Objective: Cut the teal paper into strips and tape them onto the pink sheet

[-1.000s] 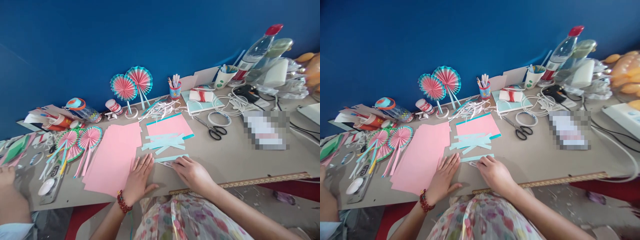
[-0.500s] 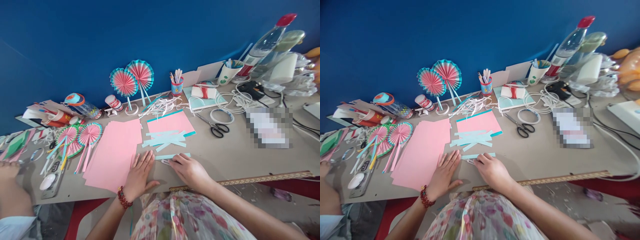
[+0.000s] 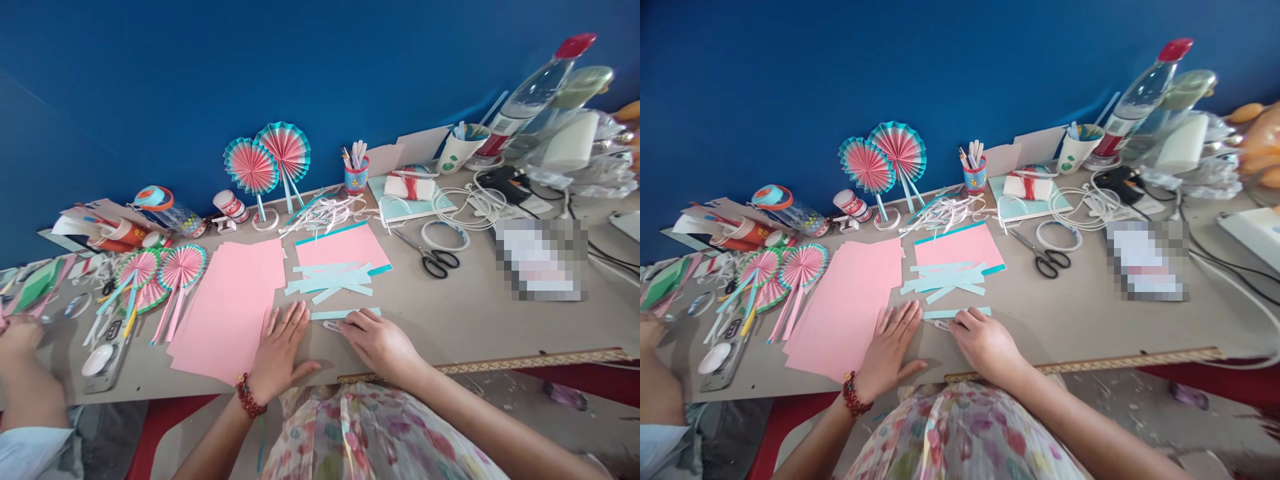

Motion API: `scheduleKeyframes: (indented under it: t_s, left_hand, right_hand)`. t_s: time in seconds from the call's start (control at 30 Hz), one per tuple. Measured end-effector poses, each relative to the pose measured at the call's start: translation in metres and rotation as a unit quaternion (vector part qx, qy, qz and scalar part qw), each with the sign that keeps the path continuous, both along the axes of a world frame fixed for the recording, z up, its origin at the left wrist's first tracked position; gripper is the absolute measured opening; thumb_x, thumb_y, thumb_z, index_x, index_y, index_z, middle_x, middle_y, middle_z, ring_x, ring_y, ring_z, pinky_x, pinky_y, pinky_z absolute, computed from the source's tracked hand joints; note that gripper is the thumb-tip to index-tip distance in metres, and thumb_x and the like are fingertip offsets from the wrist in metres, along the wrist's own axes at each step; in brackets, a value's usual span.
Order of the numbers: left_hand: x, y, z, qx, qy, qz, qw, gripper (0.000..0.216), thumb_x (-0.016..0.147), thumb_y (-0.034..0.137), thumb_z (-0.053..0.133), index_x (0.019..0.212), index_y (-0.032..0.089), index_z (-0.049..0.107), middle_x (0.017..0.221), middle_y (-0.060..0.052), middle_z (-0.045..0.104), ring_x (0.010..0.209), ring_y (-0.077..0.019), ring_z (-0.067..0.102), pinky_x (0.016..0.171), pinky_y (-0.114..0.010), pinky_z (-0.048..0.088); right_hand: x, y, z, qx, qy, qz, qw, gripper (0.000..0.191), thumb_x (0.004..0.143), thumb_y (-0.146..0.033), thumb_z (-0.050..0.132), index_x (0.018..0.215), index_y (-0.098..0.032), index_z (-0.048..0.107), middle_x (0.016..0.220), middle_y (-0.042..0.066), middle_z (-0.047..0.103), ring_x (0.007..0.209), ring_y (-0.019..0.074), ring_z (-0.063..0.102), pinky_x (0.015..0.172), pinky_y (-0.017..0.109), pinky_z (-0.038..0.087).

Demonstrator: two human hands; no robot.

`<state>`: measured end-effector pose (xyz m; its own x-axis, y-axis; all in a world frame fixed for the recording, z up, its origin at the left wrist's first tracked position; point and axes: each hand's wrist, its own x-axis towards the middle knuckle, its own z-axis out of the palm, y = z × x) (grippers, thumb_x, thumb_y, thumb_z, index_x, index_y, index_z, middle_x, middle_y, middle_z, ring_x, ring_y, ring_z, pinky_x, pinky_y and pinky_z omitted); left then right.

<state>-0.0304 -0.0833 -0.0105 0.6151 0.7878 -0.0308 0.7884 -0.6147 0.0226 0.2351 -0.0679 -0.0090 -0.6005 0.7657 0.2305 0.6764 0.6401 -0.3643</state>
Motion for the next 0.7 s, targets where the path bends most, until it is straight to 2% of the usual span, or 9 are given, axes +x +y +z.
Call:
scheduleKeyframes:
  t_s: [0.13, 0.33, 0.43, 0.5, 0.57, 0.63, 0.7]
  left_hand:
    - [0.005, -0.007, 0.0, -0.004, -0.006, 0.02, 1.0, 0.093, 0.095, 0.071, 0.033, 0.159, 0.01, 0.006, 0.163, -0.015, 0.021, 0.152, -0.0295, 0.015, 0.122, -0.05, 0.009]
    - [0.014, -0.026, -0.002, -0.034, -0.04, 0.051, 0.997, 0.095, 0.095, 0.07, 0.036, 0.159, 0.01, 0.0, 0.163, -0.02, 0.014, 0.153, -0.033, 0.011, 0.121, -0.056, 0.013]
    - [0.006, -0.021, 0.002, -0.046, -0.086, 0.054, 0.994, 0.077, 0.103, 0.052, 0.037, 0.16, 0.015, 0.001, 0.164, -0.016, 0.018, 0.152, -0.0295, 0.016, 0.12, -0.053, 0.024]
    - [-0.005, -0.009, 0.006, -0.046, -0.122, 0.053, 0.99, 0.058, 0.106, 0.029, 0.03, 0.16, 0.023, 0.008, 0.162, -0.009, 0.027, 0.151, -0.0233, 0.021, 0.119, -0.047, 0.031]
    - [-0.017, 0.009, 0.011, -0.053, -0.146, 0.01, 0.988, 0.055, 0.105, 0.017, 0.026, 0.158, 0.03, 0.023, 0.159, -0.003, 0.035, 0.15, -0.0213, 0.026, 0.118, -0.046, 0.035]
    - [-0.027, 0.029, 0.015, -0.06, -0.164, -0.032, 0.984, 0.053, 0.104, 0.014, 0.024, 0.152, 0.033, 0.037, 0.156, -0.001, 0.041, 0.146, -0.0203, 0.034, 0.116, -0.045, 0.038]
    - [-0.031, 0.046, 0.015, -0.08, -0.153, -0.073, 0.982, 0.047, 0.105, 0.021, 0.03, 0.147, 0.035, 0.046, 0.151, 0.0, 0.048, 0.14, -0.021, 0.041, 0.112, -0.044, 0.042]
  right_hand:
    - [0.0, 0.002, 0.001, 0.001, -0.01, -0.011, 1.0, 0.019, 0.095, -0.015, 0.052, 0.1, -0.018, 0.07, 0.09, 0.007, 0.065, 0.083, 0.0186, 0.059, 0.071, 0.028, 0.049]
    - [0.002, 0.003, 0.001, 0.001, -0.015, -0.008, 1.0, 0.022, 0.091, -0.012, 0.059, 0.109, -0.019, 0.07, 0.096, 0.007, 0.067, 0.089, 0.0203, 0.06, 0.074, 0.031, 0.051]
    - [0.003, 0.004, 0.0, 0.0, -0.01, -0.01, 1.0, 0.024, 0.091, -0.01, 0.056, 0.107, -0.02, 0.071, 0.097, 0.006, 0.067, 0.089, 0.0197, 0.06, 0.074, 0.03, 0.051]
    - [0.004, 0.004, 0.0, 0.004, -0.005, -0.007, 1.0, 0.025, 0.091, -0.01, 0.055, 0.107, -0.021, 0.071, 0.096, 0.007, 0.067, 0.087, 0.0196, 0.059, 0.073, 0.03, 0.051]
    - [0.004, 0.005, -0.001, 0.009, -0.003, -0.003, 1.0, 0.026, 0.092, -0.011, 0.055, 0.108, -0.022, 0.072, 0.093, 0.007, 0.066, 0.086, 0.0199, 0.059, 0.072, 0.03, 0.051]
    - [0.005, 0.006, -0.001, 0.012, -0.003, 0.003, 1.0, 0.026, 0.092, -0.011, 0.053, 0.109, -0.021, 0.072, 0.093, 0.008, 0.066, 0.086, 0.0199, 0.058, 0.071, 0.03, 0.05]
    - [0.005, 0.007, -0.001, 0.009, -0.007, 0.006, 1.0, 0.028, 0.092, -0.01, 0.052, 0.109, -0.021, 0.072, 0.095, 0.008, 0.066, 0.086, 0.0199, 0.058, 0.071, 0.03, 0.05]
